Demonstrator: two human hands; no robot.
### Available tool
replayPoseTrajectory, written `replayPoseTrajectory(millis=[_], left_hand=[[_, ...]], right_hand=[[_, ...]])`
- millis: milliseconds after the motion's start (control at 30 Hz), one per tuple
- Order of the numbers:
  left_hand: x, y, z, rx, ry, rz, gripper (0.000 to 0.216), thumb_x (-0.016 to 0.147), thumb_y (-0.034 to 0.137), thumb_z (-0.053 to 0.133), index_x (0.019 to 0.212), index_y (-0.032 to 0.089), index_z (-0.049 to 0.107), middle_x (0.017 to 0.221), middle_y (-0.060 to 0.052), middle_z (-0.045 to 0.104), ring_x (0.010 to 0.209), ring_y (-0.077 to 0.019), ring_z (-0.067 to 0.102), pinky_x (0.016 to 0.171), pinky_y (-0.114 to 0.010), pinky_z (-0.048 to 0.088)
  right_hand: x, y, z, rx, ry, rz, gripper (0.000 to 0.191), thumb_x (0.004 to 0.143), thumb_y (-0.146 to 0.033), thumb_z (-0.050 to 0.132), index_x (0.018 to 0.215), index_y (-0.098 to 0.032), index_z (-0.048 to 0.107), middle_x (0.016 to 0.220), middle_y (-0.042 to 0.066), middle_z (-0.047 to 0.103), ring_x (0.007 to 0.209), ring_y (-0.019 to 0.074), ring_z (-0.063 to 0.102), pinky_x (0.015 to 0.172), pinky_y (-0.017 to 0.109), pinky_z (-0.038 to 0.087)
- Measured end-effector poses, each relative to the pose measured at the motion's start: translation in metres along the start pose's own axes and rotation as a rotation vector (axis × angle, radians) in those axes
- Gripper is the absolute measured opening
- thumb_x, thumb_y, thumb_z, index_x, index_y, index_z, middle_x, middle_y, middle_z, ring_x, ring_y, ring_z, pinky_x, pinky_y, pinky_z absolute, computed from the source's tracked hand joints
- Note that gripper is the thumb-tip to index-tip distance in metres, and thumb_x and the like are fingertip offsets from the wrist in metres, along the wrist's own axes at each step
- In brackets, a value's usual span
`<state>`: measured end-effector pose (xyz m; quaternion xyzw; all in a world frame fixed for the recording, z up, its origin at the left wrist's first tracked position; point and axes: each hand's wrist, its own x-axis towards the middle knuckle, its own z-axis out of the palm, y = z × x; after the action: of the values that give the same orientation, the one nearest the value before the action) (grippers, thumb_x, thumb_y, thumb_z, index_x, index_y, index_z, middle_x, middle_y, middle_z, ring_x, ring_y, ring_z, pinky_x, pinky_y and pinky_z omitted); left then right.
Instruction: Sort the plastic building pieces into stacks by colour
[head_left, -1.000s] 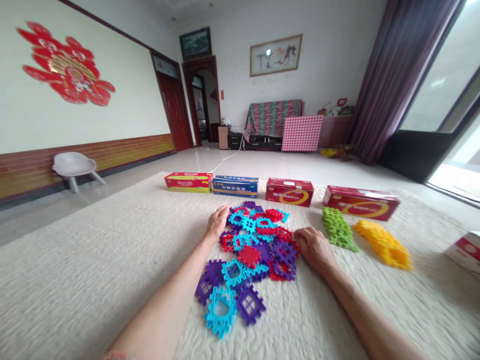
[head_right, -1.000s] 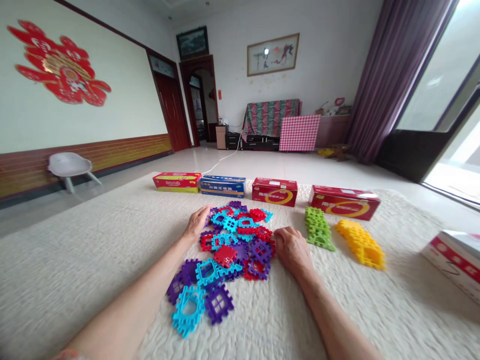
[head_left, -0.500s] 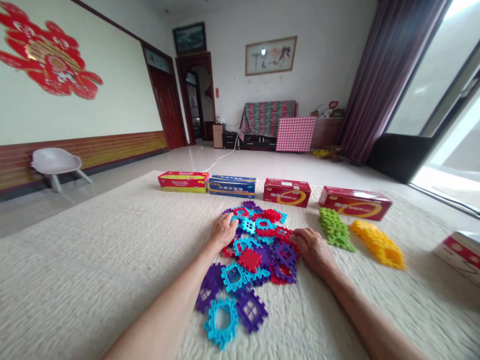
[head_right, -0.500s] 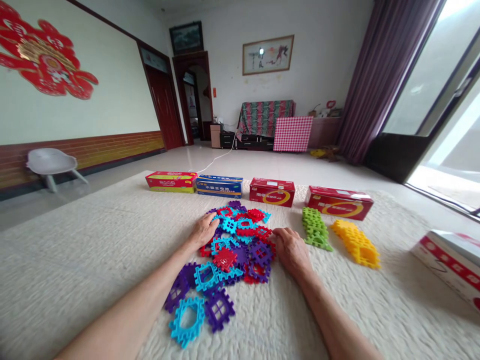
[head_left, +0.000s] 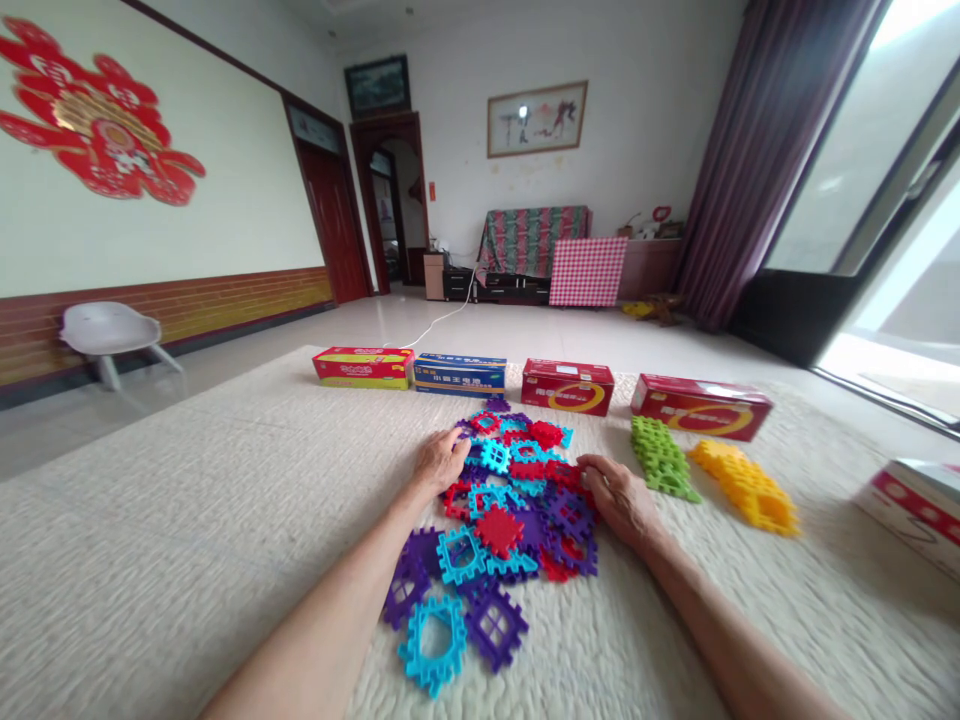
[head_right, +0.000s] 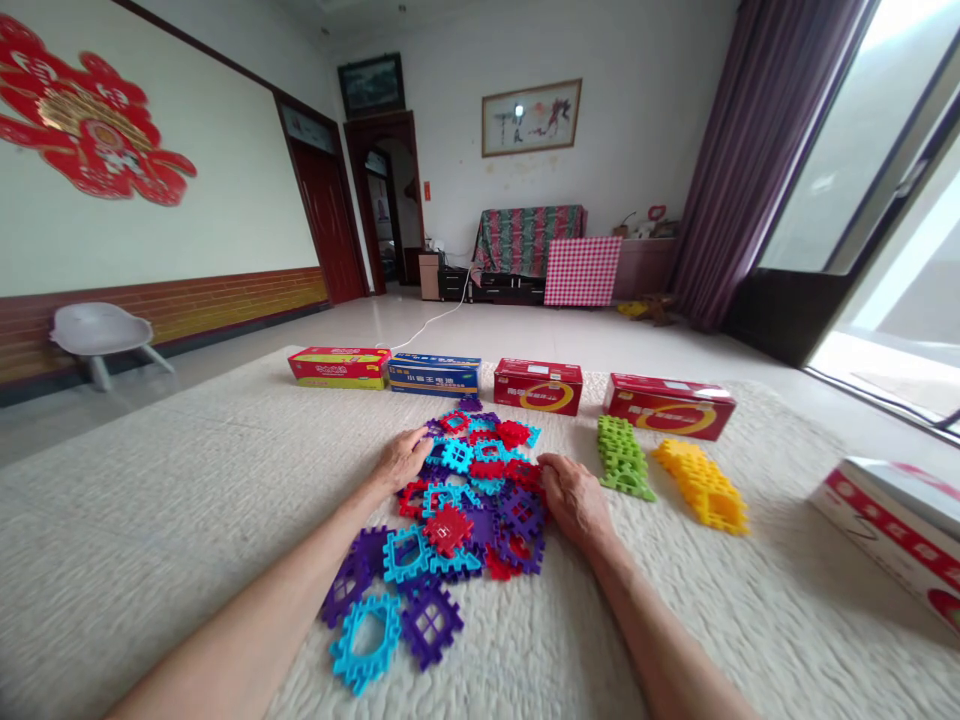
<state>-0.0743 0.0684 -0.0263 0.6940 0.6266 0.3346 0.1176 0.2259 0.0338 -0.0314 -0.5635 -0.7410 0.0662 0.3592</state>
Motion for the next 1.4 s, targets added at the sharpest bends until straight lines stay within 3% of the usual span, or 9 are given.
replayPoseTrajectory(millis=[133,367,533,733,933,1033,1167,1267,1400], left_hand=[[-0.005,0.005,0.002,-0.054,-0.077,0.025,0.042,0.093,0.035,0.040,0.125,0.016,0.060,0.129,-0.012,0.061,0.119,-0.0216,0.057,0.103,-0.033,0.042],[-0.003,0.008,-0.004,-0.119,0.007,0.015,0.036,0.091,0.030,0.043,0.116,0.018,0.065,0.124,-0.009,0.065,0.114,-0.0198,0.060,0.101,-0.031,0.043],[0.009,0.018,-0.008,-0.143,0.024,-0.059,0.034,0.091,0.031,0.042,0.110,0.020,0.068,0.118,-0.007,0.068,0.111,-0.0206,0.062,0.099,-0.031,0.044],[0.031,0.035,0.005,-0.159,0.070,-0.176,0.036,0.093,0.035,0.037,0.102,0.023,0.071,0.109,-0.006,0.072,0.104,-0.0224,0.064,0.092,-0.032,0.046],[0.053,0.052,0.017,-0.006,0.014,0.045,0.031,0.087,0.023,0.046,0.107,0.022,0.070,0.112,-0.007,0.070,0.106,-0.0214,0.063,0.095,-0.030,0.044],[0.066,0.053,0.019,0.141,-0.085,0.096,0.032,0.078,0.015,0.053,0.105,0.020,0.071,0.107,-0.008,0.071,0.104,-0.0223,0.063,0.094,-0.031,0.044],[0.079,0.045,0.019,0.238,-0.209,0.098,0.021,0.066,0.019,0.067,0.086,0.019,0.073,0.095,-0.008,0.072,0.097,-0.0238,0.063,0.089,-0.030,0.046],[0.081,0.039,0.020,0.235,-0.239,0.143,0.007,0.066,0.025,0.069,0.068,0.019,0.071,0.084,-0.006,0.071,0.089,-0.0218,0.063,0.084,-0.028,0.047],[0.079,0.035,0.022,0.243,-0.239,0.181,0.011,0.071,0.027,0.065,0.066,0.019,0.071,0.083,-0.007,0.069,0.088,-0.0220,0.063,0.083,-0.029,0.047]], right_hand=[[-0.001,-0.004,-0.001,0.024,-0.033,-0.024,0.036,0.088,-0.035,0.035,0.095,-0.020,0.067,0.095,0.007,0.072,0.088,0.0223,0.066,0.080,0.034,0.048],[-0.001,0.001,0.002,0.060,0.004,-0.012,0.033,0.089,-0.034,0.036,0.096,-0.020,0.065,0.098,0.008,0.070,0.090,0.0211,0.065,0.083,0.034,0.049],[-0.002,0.001,0.001,0.079,-0.002,-0.001,0.033,0.088,-0.035,0.036,0.095,-0.020,0.065,0.094,0.007,0.070,0.087,0.0215,0.065,0.081,0.035,0.049],[-0.002,-0.001,-0.001,0.086,0.008,-0.007,0.031,0.087,-0.033,0.039,0.093,-0.021,0.066,0.092,0.007,0.070,0.085,0.0209,0.065,0.079,0.034,0.049],[-0.003,-0.001,-0.001,0.098,0.011,-0.002,0.031,0.088,-0.033,0.038,0.094,-0.020,0.066,0.092,0.007,0.070,0.085,0.0207,0.065,0.078,0.033,0.049],[-0.003,0.001,0.000,0.099,0.018,-0.002,0.031,0.088,-0.033,0.039,0.094,-0.021,0.066,0.092,0.007,0.071,0.083,0.0206,0.066,0.077,0.032,0.049],[-0.002,0.002,0.001,0.110,0.016,-0.003,0.030,0.088,-0.034,0.040,0.094,-0.021,0.066,0.092,0.007,0.070,0.084,0.0212,0.065,0.077,0.033,0.049],[-0.003,0.003,0.002,0.119,0.016,-0.004,0.029,0.088,-0.033,0.040,0.094,-0.022,0.065,0.092,0.007,0.070,0.083,0.0211,0.065,0.077,0.033,0.049],[-0.003,0.002,0.002,0.114,0.012,0.006,0.028,0.088,-0.032,0.040,0.093,-0.021,0.065,0.091,0.007,0.070,0.083,0.0206,0.065,0.076,0.032,0.049]])
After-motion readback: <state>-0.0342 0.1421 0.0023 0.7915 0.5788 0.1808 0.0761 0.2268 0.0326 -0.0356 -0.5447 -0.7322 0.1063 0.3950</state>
